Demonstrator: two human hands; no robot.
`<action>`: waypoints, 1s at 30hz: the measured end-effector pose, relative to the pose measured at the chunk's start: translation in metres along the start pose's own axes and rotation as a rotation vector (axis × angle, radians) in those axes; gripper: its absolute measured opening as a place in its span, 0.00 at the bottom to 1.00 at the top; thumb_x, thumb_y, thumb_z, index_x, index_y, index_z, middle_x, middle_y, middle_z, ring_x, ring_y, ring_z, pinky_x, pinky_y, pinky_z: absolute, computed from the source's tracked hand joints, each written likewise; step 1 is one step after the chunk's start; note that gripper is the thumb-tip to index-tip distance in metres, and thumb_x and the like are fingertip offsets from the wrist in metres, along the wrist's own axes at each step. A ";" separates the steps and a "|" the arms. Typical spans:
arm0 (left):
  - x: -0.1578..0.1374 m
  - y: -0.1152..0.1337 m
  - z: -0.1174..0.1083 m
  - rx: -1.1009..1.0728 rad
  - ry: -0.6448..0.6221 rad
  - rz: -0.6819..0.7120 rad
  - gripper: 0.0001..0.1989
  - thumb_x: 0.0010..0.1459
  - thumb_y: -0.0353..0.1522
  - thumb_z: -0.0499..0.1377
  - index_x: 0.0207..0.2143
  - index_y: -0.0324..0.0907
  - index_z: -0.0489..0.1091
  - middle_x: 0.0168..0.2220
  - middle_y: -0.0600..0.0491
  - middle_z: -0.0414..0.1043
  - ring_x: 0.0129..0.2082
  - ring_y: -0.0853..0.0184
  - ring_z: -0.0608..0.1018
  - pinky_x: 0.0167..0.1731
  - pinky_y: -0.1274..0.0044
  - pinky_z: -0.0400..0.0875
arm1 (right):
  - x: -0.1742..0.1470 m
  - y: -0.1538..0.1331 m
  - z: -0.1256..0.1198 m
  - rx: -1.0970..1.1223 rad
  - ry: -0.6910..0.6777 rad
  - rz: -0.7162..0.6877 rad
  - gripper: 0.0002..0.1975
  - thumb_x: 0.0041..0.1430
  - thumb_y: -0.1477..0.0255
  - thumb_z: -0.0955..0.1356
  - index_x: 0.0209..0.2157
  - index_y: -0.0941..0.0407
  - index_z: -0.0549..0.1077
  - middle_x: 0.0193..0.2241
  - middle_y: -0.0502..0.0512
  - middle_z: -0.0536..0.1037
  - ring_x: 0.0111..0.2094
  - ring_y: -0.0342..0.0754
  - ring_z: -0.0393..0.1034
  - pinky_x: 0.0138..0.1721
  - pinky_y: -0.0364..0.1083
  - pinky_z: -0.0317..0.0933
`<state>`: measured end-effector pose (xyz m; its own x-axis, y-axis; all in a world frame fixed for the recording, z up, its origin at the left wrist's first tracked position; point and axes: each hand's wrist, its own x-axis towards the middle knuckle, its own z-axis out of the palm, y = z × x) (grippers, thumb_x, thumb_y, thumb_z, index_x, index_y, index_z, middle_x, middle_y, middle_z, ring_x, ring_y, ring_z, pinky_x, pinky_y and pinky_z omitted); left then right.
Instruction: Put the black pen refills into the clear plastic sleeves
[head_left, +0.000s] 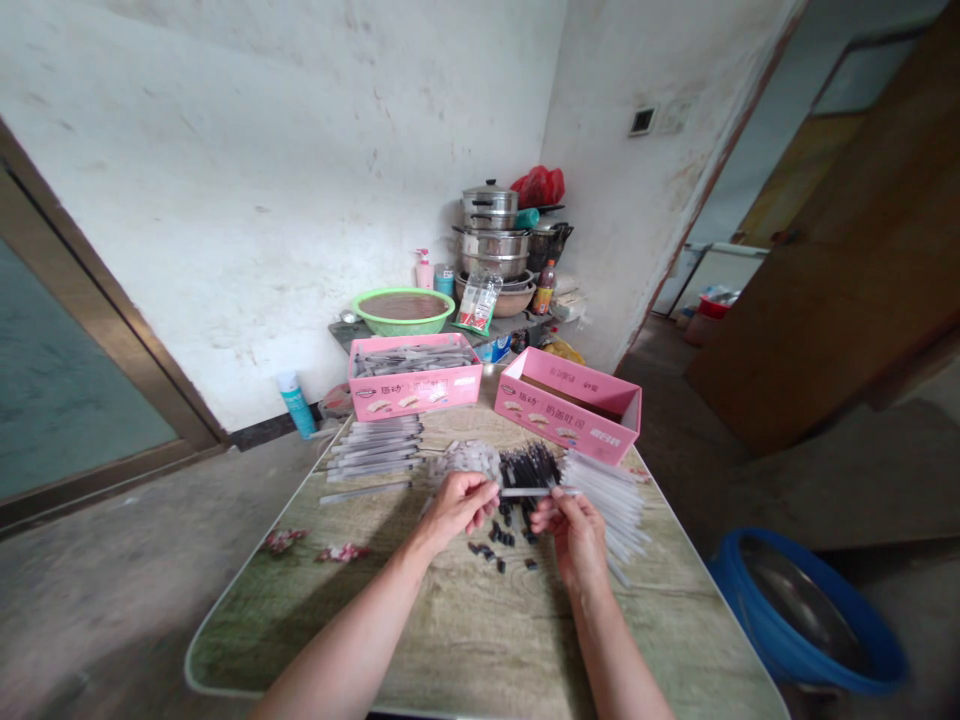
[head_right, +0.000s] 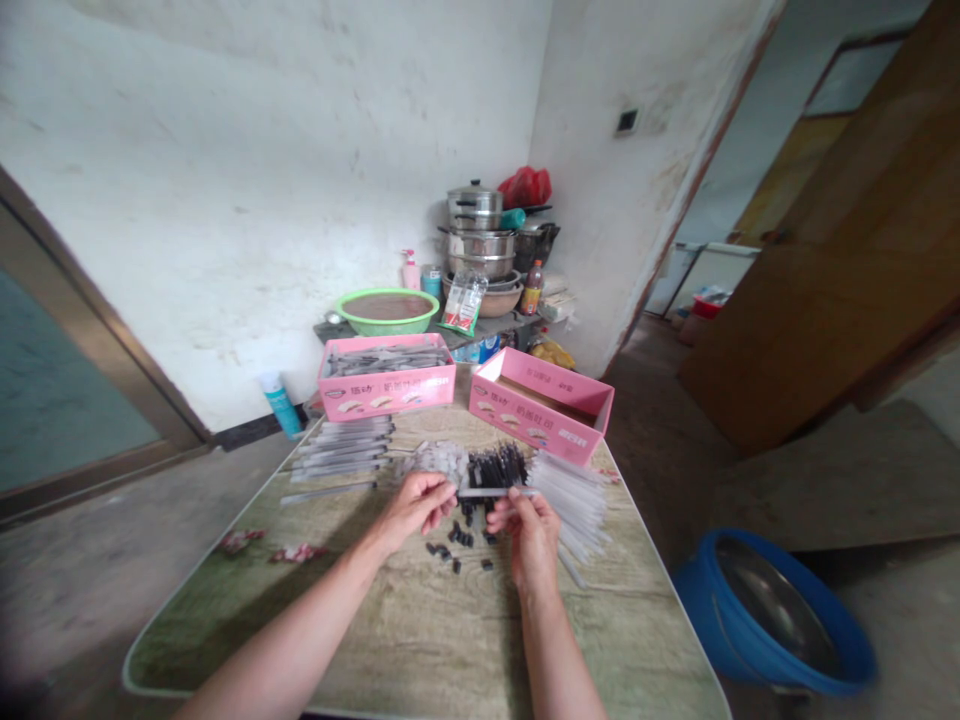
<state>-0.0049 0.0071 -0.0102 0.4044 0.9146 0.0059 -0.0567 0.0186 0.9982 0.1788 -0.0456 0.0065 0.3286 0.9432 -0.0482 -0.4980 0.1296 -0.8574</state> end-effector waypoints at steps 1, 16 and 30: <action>0.000 0.000 0.000 0.003 -0.013 0.013 0.24 0.54 0.50 0.61 0.26 0.36 0.70 0.20 0.55 0.68 0.14 0.76 0.66 0.10 0.84 0.56 | 0.000 0.000 0.000 0.000 0.001 0.001 0.14 0.45 0.64 0.77 0.23 0.57 0.74 0.19 0.53 0.78 0.17 0.45 0.71 0.17 0.42 0.66; 0.000 0.003 0.002 -0.078 -0.046 0.036 0.22 0.45 0.45 0.69 0.29 0.36 0.69 0.20 0.57 0.67 0.15 0.75 0.68 0.15 0.83 0.63 | 0.001 0.002 -0.003 -0.010 -0.014 0.002 0.14 0.47 0.64 0.77 0.23 0.58 0.74 0.20 0.54 0.78 0.17 0.44 0.71 0.17 0.42 0.66; -0.004 0.002 0.000 -0.056 -0.079 -0.030 0.22 0.47 0.46 0.68 0.29 0.36 0.70 0.20 0.55 0.69 0.15 0.75 0.68 0.12 0.84 0.61 | 0.001 0.002 -0.001 -0.022 -0.011 0.006 0.17 0.46 0.60 0.77 0.23 0.58 0.73 0.19 0.53 0.77 0.16 0.44 0.70 0.17 0.42 0.66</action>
<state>-0.0061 0.0034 -0.0086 0.4774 0.8785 -0.0173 -0.0933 0.0703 0.9932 0.1792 -0.0451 0.0041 0.3169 0.9472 -0.0482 -0.4825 0.1173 -0.8680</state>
